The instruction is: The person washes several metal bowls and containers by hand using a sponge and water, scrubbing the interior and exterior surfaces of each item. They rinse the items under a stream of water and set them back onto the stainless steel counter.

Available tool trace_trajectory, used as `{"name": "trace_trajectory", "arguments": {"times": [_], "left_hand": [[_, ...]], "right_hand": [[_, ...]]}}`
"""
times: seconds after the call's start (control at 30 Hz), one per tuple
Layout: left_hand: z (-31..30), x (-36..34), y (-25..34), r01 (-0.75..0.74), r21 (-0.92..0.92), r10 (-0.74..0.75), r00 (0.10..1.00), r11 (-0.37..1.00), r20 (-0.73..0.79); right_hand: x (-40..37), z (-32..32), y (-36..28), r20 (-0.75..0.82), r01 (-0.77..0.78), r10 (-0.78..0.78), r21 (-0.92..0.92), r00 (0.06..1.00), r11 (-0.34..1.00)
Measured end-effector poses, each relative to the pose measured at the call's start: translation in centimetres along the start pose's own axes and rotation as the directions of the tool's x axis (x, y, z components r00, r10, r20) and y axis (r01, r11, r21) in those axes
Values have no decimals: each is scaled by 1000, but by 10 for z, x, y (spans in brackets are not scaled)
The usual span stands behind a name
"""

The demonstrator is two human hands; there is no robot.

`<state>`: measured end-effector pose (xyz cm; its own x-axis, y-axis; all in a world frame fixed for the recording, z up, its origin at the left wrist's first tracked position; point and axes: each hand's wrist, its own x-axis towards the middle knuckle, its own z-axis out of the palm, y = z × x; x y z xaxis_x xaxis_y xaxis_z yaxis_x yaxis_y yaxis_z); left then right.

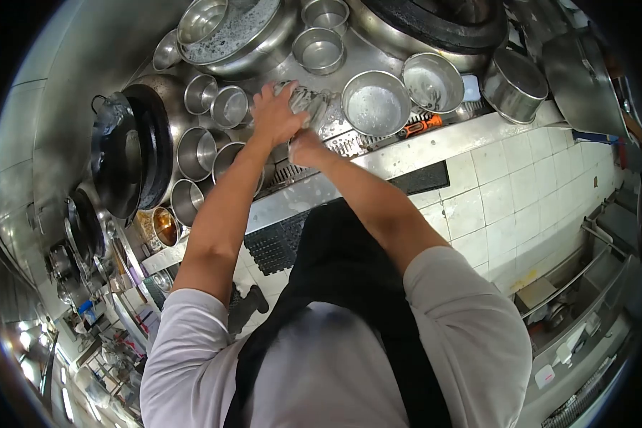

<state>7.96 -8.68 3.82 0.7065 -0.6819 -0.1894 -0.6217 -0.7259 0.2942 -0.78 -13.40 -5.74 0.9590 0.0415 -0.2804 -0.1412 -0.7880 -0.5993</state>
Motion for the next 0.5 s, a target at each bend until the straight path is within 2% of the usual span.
{"name": "trace_trajectory", "arguments": {"times": [0.07,0.1,0.13,0.2,0.23,0.3,0.33,0.37,0.4,0.47,0.5], "left_hand": [[8,-5,-18,-31,-92,23,996,995,-82],[17,-5,-36,-43,-169,19,990,985,-137],[27,-5,-52,-60,-246,10,980,968,-198],[43,-6,-77,-68,-401,-32,971,914,-238],[54,-11,-85,-67,-478,-63,966,876,-252],[82,-17,-91,66,-586,-218,957,807,-192],[87,-22,-86,132,-638,-292,944,759,-152],[91,-27,-82,160,-665,-325,937,730,-132],[93,-32,-74,181,-717,-376,919,673,-121],[100,-40,-62,218,-808,-473,877,548,-85],[114,-35,-67,171,-792,-464,872,586,-155]], "right_hand": [[-2,-4,-14,25,-177,183,408,983,896],[12,12,11,31,-83,77,460,997,884],[8,12,20,-32,-27,63,649,998,760],[-1,0,35,-153,112,69,905,986,410],[-13,-27,28,-162,61,94,751,982,657],[-17,-50,11,-156,-128,231,486,960,865],[-17,-52,6,-175,-225,292,325,940,919],[-18,-55,4,-128,-226,255,203,958,953],[-17,-54,1,-165,-205,204,13,965,979],[-14,-40,2,-203,-148,78,-357,976,922],[-3,-31,12,-28,-105,103,-433,994,895]]}}
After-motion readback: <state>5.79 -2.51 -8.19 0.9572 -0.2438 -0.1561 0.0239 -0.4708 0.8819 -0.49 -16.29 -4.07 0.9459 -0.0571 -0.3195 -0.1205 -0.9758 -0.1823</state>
